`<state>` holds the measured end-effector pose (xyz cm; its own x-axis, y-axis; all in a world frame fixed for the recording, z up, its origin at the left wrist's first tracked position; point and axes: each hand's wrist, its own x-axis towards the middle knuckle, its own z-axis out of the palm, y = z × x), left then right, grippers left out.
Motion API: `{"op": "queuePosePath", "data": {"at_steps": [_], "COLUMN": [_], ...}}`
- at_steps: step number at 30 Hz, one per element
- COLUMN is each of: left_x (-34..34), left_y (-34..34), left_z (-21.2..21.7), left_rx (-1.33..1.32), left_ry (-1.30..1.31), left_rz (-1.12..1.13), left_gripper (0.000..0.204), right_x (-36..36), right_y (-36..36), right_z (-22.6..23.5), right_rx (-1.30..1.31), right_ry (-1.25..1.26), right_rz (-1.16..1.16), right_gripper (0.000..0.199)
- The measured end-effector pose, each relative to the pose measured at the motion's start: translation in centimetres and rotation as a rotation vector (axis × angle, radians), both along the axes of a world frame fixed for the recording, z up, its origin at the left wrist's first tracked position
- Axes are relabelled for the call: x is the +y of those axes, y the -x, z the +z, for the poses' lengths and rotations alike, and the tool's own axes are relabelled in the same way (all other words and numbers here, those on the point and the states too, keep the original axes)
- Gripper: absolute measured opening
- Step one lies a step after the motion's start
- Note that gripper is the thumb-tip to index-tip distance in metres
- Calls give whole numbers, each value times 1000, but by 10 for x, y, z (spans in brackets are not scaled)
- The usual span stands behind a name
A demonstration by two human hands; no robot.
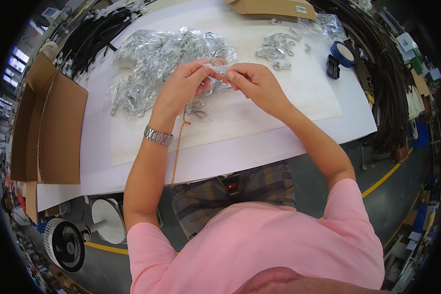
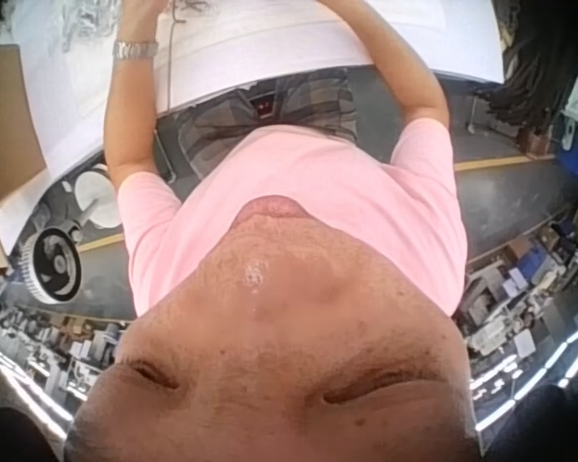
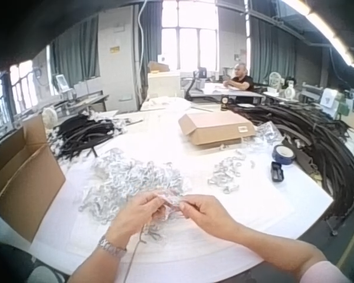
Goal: Assembling small metal rings and clips by hand on a workshop table.
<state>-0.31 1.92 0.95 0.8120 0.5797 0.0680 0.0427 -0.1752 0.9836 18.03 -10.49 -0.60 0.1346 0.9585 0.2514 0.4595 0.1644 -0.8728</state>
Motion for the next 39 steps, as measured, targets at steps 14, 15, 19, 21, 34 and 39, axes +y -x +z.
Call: {"op": "queuePosePath", "data": {"at_steps": [14,15,19,21,34,39], "left_x": [-34,-35,-34,-30,-15,-12], "left_y": [-12,-12,-12,-13,-4,-2], "left_z": [-6,-5,-10,-6,0,-1], "left_rx": [84,78,33,77,-9,-16], "left_ry": [-381,-453,-513,-304,-93,-144], "left_rz": [187,227,271,220,237,282], "left_gripper": [35,35,35,33,25,24], "right_x": [9,8,5,8,13,11], "right_y": [-1,0,-1,-12,-18,-19], "right_z": [-8,-4,6,4,-33,-10], "right_rx": [309,354,423,652,-792,-367], "right_ry": [6,-1,94,179,-160,80], "right_rz": [7,34,113,158,-189,-48], "right_gripper": [23,23,26,23,29,15]}}
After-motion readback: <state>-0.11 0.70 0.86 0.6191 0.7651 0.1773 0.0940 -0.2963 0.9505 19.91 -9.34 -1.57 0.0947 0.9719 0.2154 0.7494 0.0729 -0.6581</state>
